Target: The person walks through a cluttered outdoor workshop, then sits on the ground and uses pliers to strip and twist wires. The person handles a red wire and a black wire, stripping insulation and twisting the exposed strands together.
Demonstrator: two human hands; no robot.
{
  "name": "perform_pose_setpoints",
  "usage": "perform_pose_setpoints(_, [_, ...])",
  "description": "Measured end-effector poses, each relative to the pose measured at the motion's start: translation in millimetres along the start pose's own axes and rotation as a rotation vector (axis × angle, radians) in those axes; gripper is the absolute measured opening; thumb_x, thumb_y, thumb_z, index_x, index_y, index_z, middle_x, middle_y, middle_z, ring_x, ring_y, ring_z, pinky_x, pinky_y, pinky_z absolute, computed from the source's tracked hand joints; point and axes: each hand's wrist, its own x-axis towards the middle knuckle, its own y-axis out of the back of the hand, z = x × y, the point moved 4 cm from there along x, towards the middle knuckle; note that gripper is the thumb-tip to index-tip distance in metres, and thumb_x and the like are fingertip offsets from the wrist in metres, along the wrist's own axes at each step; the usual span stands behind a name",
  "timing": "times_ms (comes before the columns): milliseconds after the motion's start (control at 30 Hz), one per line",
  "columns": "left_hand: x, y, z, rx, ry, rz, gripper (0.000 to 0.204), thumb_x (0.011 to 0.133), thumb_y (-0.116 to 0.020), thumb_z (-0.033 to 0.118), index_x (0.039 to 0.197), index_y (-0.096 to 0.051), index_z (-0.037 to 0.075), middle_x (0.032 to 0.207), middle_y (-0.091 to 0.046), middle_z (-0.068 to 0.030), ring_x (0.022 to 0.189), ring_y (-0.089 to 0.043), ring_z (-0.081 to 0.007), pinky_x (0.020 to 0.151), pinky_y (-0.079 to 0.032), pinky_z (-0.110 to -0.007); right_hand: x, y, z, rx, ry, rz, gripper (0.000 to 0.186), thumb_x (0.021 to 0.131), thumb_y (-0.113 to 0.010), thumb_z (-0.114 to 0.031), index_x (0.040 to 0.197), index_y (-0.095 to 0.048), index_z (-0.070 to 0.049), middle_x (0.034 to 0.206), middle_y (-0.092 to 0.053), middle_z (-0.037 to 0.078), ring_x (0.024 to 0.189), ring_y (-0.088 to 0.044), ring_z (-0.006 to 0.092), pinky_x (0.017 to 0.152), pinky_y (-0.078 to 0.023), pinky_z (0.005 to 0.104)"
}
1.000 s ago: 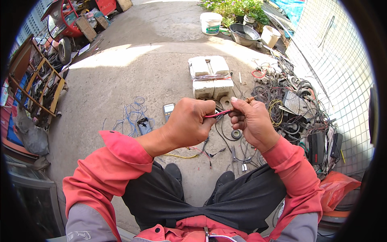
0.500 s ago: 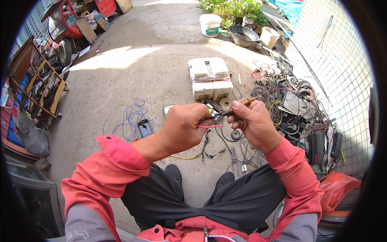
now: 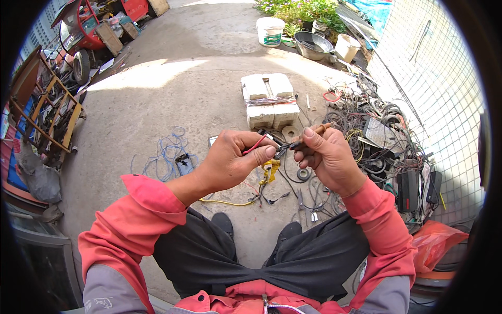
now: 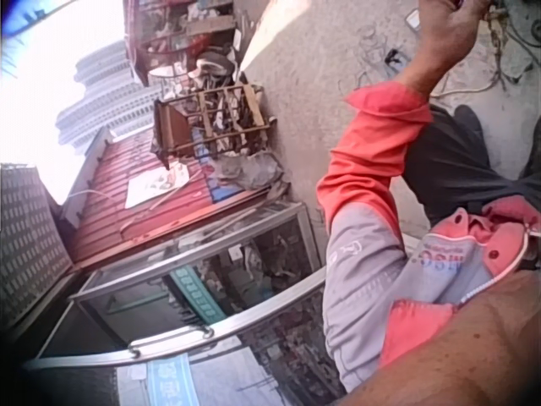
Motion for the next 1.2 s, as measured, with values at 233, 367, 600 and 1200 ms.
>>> perform_pose_setpoints(233, [3,1,1,-0.142,0.19,-0.044,0.025,0.093,-0.065,0.022,0.085,-0.07,-0.002,0.064,-0.052,0.007,0.058,-0.039,-0.0008,0.049,-0.031,-0.021,-2,-2,0,-0.025,-0.028,-0.021,0.03,0.095,-0.059,-0.025,0.095,-0.063,0.004,0.083,-0.067,0.011,0.067,-0.067,0.0152,0.053,-0.055,0.0236])
perform_pose_setpoints(367, [4,-1,-1,-0.177,0.214,-0.058,0.022,0.091,-0.067,0.02,0.09,-0.07,-0.001,0.066,-0.055,0.0066,0.055,-0.04,0.0004,0.047,-0.027,-0.019,-1,-2,0,-0.018,-0.046,-0.036,0.031,0.096,-0.059,-0.027,0.095,-0.062,0.003,0.083,-0.067,0.011,0.068,-0.067,0.0148,0.053,-0.054,0.0231])
perform_pose_setpoints(600, [5,-7,-1,-0.299,0.208,-0.068,0.025,0.089,-0.069,0.017,0.102,-0.067,-0.004,0.07,-0.058,0.0042,0.059,-0.044,0.0002,0.05,-0.03,-0.018,-1,-1,3,0.044,-0.116,-0.063,0.028,0.096,-0.057,-0.028,0.094,-0.059,0.0,0.084,-0.067,0.011,0.067,-0.066,0.0147,0.053,-0.054,0.023])
perform_pose_setpoints(1200, [8,-9,-4,-0.266,0.266,-0.137,0.025,0.093,-0.064,0.023,0.092,-0.068,-0.001,0.056,-0.045,0.0061,0.046,-0.035,-0.0015,0.041,-0.024,-0.021,1,-2,9,0.057,-0.204,-0.123,0.028,0.096,-0.058,-0.028,0.096,-0.061,0.0,0.083,-0.068,0.01,0.063,-0.066,0.013,0.05,-0.053,0.0211])
